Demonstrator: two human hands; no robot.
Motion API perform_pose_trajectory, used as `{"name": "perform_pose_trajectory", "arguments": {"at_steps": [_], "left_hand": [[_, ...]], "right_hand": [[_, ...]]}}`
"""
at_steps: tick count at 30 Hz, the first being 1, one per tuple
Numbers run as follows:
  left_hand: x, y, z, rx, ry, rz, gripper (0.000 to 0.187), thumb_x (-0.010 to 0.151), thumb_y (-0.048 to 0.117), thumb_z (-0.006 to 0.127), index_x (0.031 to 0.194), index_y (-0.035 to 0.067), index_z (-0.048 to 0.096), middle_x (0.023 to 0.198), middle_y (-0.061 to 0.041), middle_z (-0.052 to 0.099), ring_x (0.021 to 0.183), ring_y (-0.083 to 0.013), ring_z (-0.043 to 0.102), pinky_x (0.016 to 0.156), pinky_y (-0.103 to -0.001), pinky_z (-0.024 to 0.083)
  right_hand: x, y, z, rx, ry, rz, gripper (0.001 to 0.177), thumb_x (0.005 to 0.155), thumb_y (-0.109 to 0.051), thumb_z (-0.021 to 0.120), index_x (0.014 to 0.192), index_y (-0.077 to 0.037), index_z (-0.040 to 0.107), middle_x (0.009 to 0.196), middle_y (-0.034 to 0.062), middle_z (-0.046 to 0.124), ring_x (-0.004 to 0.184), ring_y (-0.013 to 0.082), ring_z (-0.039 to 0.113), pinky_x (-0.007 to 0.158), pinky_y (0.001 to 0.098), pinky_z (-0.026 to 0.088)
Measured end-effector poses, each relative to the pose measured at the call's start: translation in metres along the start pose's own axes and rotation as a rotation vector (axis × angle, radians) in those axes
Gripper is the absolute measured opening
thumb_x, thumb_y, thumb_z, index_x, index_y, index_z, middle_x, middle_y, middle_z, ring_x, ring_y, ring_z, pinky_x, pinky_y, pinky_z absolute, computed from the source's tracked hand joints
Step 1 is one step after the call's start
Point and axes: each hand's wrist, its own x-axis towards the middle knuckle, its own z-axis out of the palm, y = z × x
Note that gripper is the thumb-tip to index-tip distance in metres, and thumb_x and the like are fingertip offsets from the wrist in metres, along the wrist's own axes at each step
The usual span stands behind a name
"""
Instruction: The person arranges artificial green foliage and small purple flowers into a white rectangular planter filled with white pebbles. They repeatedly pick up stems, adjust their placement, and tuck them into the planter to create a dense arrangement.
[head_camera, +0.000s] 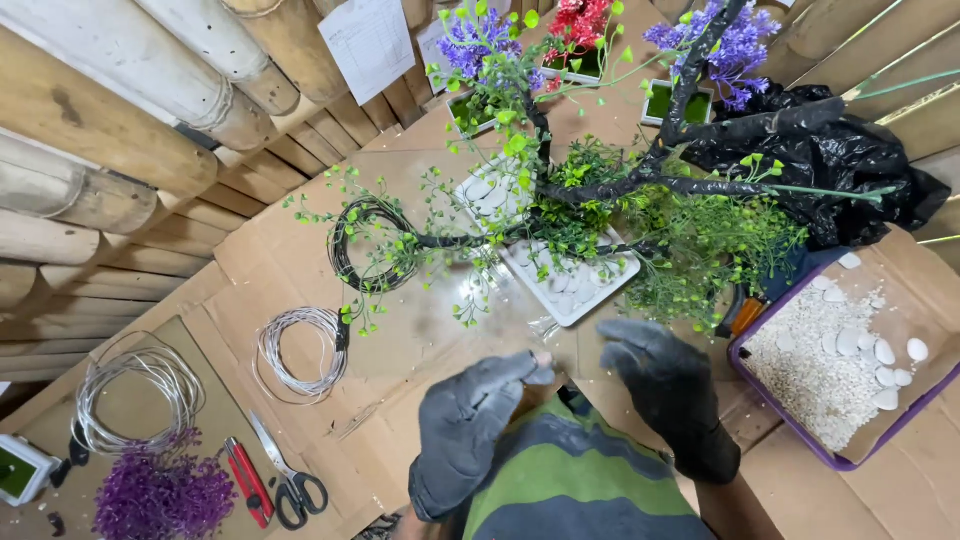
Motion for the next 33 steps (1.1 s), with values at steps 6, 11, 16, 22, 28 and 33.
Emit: {"name": "perform_pose_trajectory", "arguments": {"at_steps": [6, 11, 16, 22, 28, 33], "left_hand": [[-0.015, -0.055, -0.007, 0.226, -0.304, -0.511, 0.054, 0.095, 0.053, 0.057, 0.121, 0.01, 0.076, 0.129, -0.01, 0.076, 0.113, -0.0205, 0.075, 0.088, -0.034, 0.062], [-0.035, -0.15, -0.023, 0.961, -0.481, -0.343, 0.048, 0.101, 0.024, 0.047, 0.141, 0.001, 0.059, 0.145, -0.028, 0.055, 0.132, -0.0488, 0.051, 0.109, -0.058, 0.04], [-0.046, -0.211, -0.023, 1.151, -0.42, -0.609, 0.056, 0.101, 0.039, 0.049, 0.154, 0.022, 0.049, 0.164, -0.018, 0.036, 0.15, -0.044, 0.034, 0.112, -0.062, 0.043], [-0.067, -0.269, -0.031, 1.194, -0.363, -0.728, 0.06, 0.1, 0.045, 0.051, 0.155, 0.022, 0.047, 0.167, -0.023, 0.028, 0.151, -0.047, 0.029, 0.108, -0.063, 0.047], [-0.073, -0.259, -0.018, 1.177, -0.319, -0.803, 0.062, 0.098, 0.045, 0.058, 0.155, 0.023, 0.047, 0.167, -0.026, 0.023, 0.146, -0.0489, 0.039, 0.102, -0.06, 0.054], [-0.058, -0.225, -0.019, 1.101, -0.385, -0.83, 0.063, 0.1, 0.044, 0.055, 0.158, 0.022, 0.041, 0.159, -0.027, 0.038, 0.143, -0.0507, 0.042, 0.103, -0.06, 0.053]], "right_hand": [[-0.079, 0.043, 0.066, 0.157, -0.08, -0.017, 0.021, 0.097, -0.02, 0.067, 0.112, -0.007, 0.074, 0.116, 0.0104, 0.074, 0.104, 0.0234, 0.074, 0.089, 0.0354, 0.061], [-0.126, 0.08, 0.105, -0.229, 0.011, 0.258, 0.044, 0.086, -0.033, 0.075, 0.128, -0.021, 0.068, 0.157, 0.0081, 0.051, 0.143, 0.038, 0.051, 0.101, 0.0555, 0.054], [-0.092, 0.069, 0.08, -0.423, -0.356, 0.673, 0.068, 0.085, -0.049, 0.071, 0.15, -0.041, 0.052, 0.167, 0.0061, 0.037, 0.149, 0.0331, 0.043, 0.11, 0.0514, 0.046], [-0.109, 0.101, 0.1, -0.443, -0.449, 0.672, 0.066, 0.092, -0.045, 0.065, 0.155, -0.043, 0.044, 0.163, 0.0054, 0.04, 0.147, 0.0301, 0.045, 0.108, 0.0512, 0.048], [-0.148, 0.146, 0.147, -0.369, -0.222, 0.494, 0.045, 0.096, -0.037, 0.061, 0.141, -0.039, 0.059, 0.15, -0.0018, 0.05, 0.135, 0.0274, 0.054, 0.098, 0.0471, 0.055], [-0.155, 0.186, 0.184, -0.31, 0.263, 0.22, 0.027, 0.103, -0.037, 0.056, 0.121, -0.034, 0.074, 0.122, 0.0005, 0.066, 0.113, 0.0271, 0.064, 0.096, 0.04, 0.055]]}}
